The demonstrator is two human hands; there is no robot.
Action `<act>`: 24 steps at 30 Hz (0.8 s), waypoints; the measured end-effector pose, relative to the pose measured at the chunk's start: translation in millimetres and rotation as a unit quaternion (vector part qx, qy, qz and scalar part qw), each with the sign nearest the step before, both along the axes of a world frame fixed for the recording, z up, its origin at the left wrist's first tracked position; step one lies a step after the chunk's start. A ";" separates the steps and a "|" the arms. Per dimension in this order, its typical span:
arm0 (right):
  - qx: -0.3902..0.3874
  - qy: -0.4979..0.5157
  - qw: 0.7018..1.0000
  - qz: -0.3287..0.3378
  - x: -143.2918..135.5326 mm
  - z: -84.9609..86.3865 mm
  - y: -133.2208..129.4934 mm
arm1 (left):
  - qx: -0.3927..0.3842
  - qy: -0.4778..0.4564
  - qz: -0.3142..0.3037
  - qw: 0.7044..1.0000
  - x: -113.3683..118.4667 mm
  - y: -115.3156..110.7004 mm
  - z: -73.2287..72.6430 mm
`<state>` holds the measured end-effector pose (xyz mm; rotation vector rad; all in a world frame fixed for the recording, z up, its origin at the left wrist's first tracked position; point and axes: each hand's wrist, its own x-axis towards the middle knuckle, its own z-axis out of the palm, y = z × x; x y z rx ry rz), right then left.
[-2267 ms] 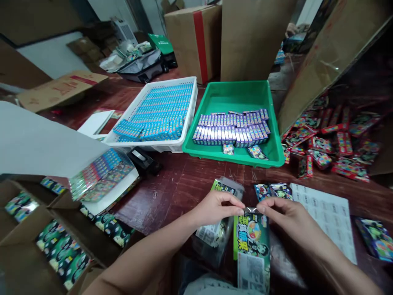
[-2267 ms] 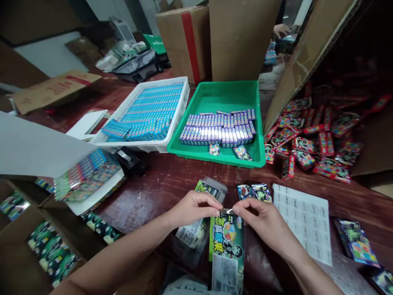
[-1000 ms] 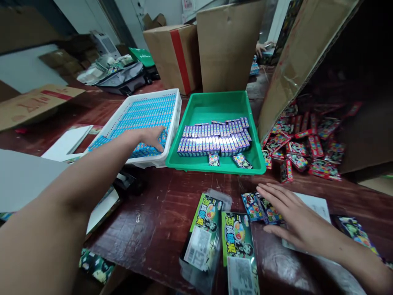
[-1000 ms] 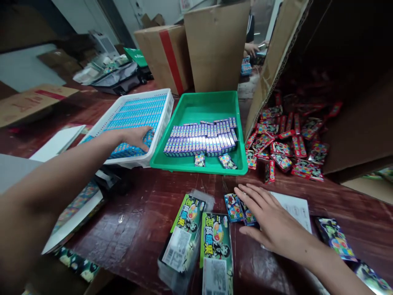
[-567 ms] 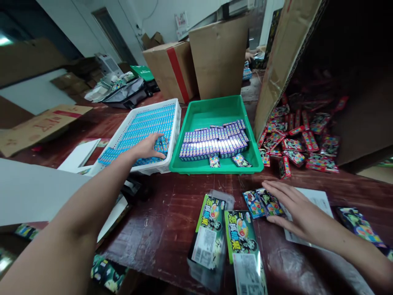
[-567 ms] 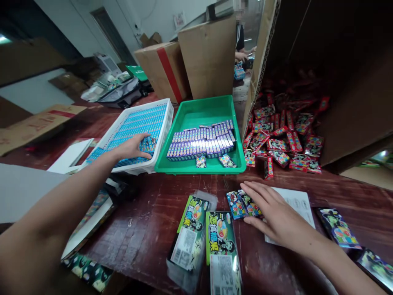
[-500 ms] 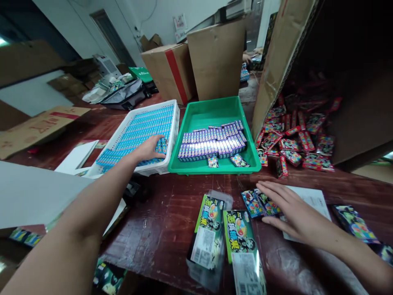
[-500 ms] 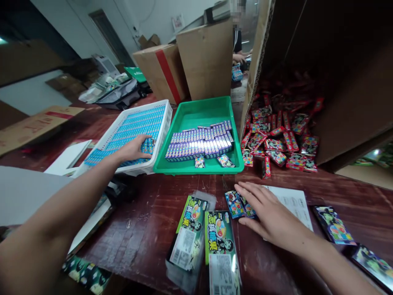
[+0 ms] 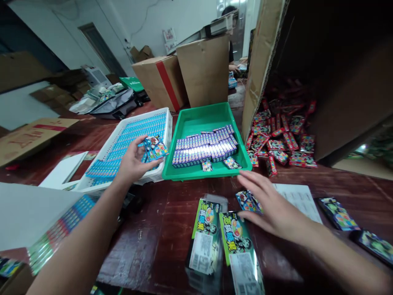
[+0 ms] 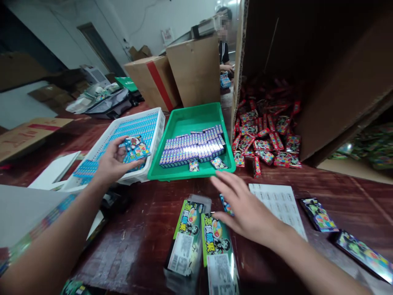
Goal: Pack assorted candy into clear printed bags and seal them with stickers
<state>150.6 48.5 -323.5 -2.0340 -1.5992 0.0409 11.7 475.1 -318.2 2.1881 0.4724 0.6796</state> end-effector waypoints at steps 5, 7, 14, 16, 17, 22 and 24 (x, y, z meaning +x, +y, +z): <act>0.098 -0.072 0.993 -0.004 -37.6 -2.1 69.0 | -0.191 -0.111 -0.162 0.962 7.7 -125.7 -7.6; 0.105 -0.039 0.993 -0.046 -38.8 -7.1 76.2 | -0.228 -0.110 -0.188 0.949 6.1 -163.6 -15.5; 0.114 0.392 0.902 -0.141 -47.3 -16.7 34.0 | -0.472 -0.113 -0.136 0.864 14.7 -251.2 -45.5; 0.066 0.414 0.898 -0.130 -46.2 -18.4 9.1 | -0.491 -0.097 -0.108 0.859 21.5 -260.2 -46.6; 0.051 0.387 0.910 -0.141 -40.7 -18.1 -6.3 | -0.480 -0.085 -0.101 0.867 25.3 -258.8 -45.9; -0.072 0.084 0.989 -0.093 27.8 -11.1 -78.8 | -0.391 0.144 -0.216 0.883 59.1 -222.4 -48.0; -0.151 0.028 0.988 -0.004 54.6 -15.2 -86.1 | -0.357 0.207 -0.285 0.865 79.5 -218.4 -54.6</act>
